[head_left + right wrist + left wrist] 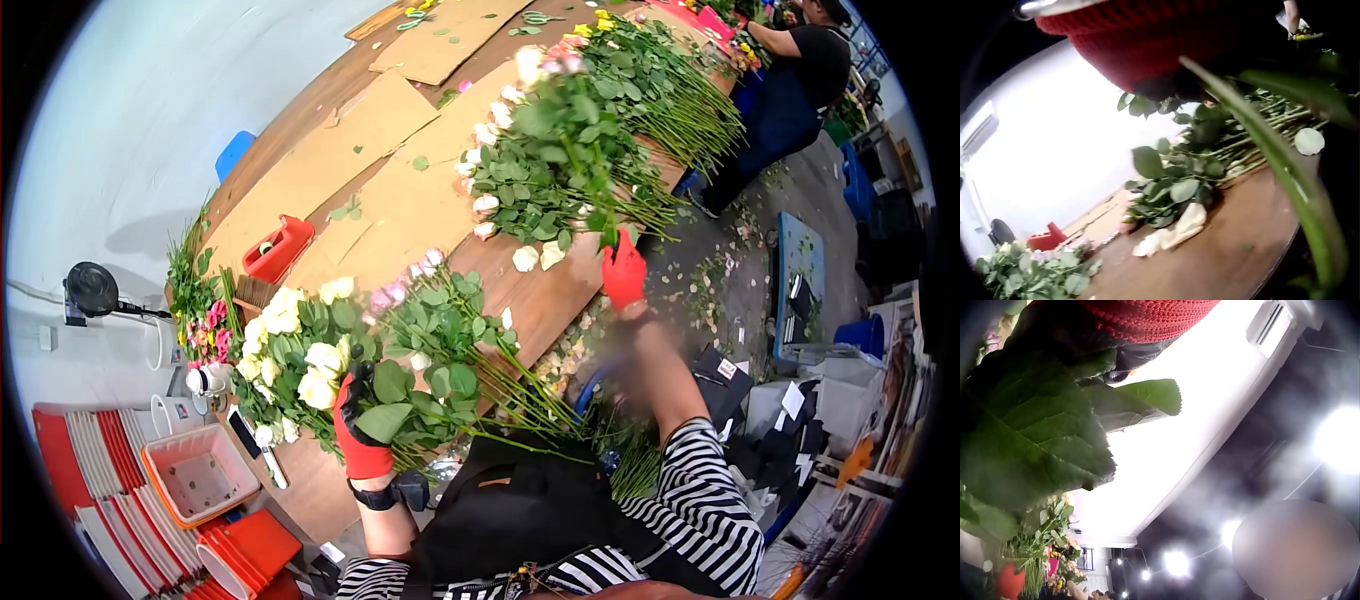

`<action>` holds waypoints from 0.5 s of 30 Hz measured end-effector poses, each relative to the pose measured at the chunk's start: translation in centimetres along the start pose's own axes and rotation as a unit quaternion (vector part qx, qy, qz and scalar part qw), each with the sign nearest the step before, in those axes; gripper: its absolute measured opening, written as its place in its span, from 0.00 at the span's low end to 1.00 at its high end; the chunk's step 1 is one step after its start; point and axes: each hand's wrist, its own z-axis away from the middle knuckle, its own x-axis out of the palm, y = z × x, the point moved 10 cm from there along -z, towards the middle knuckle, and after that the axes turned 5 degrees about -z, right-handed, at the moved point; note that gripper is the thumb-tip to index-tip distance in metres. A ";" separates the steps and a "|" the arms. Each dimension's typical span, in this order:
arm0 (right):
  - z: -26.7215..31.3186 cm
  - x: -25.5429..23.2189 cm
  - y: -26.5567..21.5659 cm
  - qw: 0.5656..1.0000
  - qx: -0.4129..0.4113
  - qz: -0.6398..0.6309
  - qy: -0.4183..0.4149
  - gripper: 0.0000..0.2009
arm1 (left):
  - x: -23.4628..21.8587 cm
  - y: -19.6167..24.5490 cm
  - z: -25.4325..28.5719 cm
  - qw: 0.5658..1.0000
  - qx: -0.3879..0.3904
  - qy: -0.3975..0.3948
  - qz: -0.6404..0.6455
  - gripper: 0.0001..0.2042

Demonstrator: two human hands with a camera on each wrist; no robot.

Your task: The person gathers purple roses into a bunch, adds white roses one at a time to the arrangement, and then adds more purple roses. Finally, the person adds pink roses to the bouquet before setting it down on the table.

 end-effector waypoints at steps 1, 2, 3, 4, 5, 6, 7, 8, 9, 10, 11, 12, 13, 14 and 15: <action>-0.7 1.3 2.3 0.999 0.014 0.027 0.007 0.22 | 0.4 0.2 -0.1 1.000 -0.001 -0.003 -0.004 0.36; -1.2 2.3 4.3 0.998 0.029 0.055 0.013 0.22 | 0.9 0.5 -0.1 1.000 -0.002 -0.005 -0.008 0.36; -1.5 3.8 6.3 0.994 0.064 0.082 -0.037 0.23 | 1.4 0.7 -0.2 1.000 -0.003 -0.007 -0.012 0.37; -1.6 5.1 8.0 0.986 0.098 0.108 -0.087 0.23 | 1.9 0.8 -0.4 1.000 -0.001 -0.016 -0.005 0.37; -1.5 6.3 9.6 0.973 0.130 0.133 -0.134 0.24 | 2.3 0.6 -0.6 0.999 0.012 -0.036 -0.034 0.37; -1.6 6.5 10.1 0.974 0.128 0.134 -0.129 0.24 | 2.8 0.5 -0.9 0.996 0.024 -0.055 -0.062 0.36; -1.5 6.7 10.6 0.975 0.125 0.136 -0.126 0.24 | 2.9 0.7 -1.0 0.995 0.036 -0.056 -0.076 0.36; -1.2 6.9 11.0 0.975 0.124 0.139 -0.123 0.25 | 3.3 1.0 -1.0 0.993 0.046 -0.059 -0.090 0.36; -0.9 7.3 11.6 0.971 0.140 0.130 -0.140 0.28 | 3.8 1.3 -1.0 0.991 0.057 -0.062 -0.102 0.36; -0.8 6.5 10.6 0.966 0.142 0.157 -0.151 0.29 | 4.4 1.1 -1.2 0.994 0.045 -0.068 -0.079 0.36; -0.5 5.6 9.6 0.959 0.143 0.183 -0.163 0.30 | 4.9 0.9 -1.6 0.995 0.033 -0.072 -0.057 0.36; -0.2 4.1 7.4 0.951 0.143 0.207 -0.178 0.32 | 5.3 0.6 -2.0 0.996 0.018 -0.075 -0.037 0.36; -0.2 1.5 3.9 0.955 0.125 0.217 -0.158 0.35 | 5.7 -0.2 -2.4 0.998 0.002 -0.070 -0.005 0.36; 0.1 0.1 0.3 0.979 0.048 0.158 -0.118 0.36 | 6.1 -0.4 -3.2 0.991 0.059 -0.100 -0.065 0.35; 1.0 -1.3 -2.8 0.992 -0.029 0.095 -0.077 0.37 | 7.0 -0.3 -3.7 0.990 0.075 -0.113 -0.047 0.34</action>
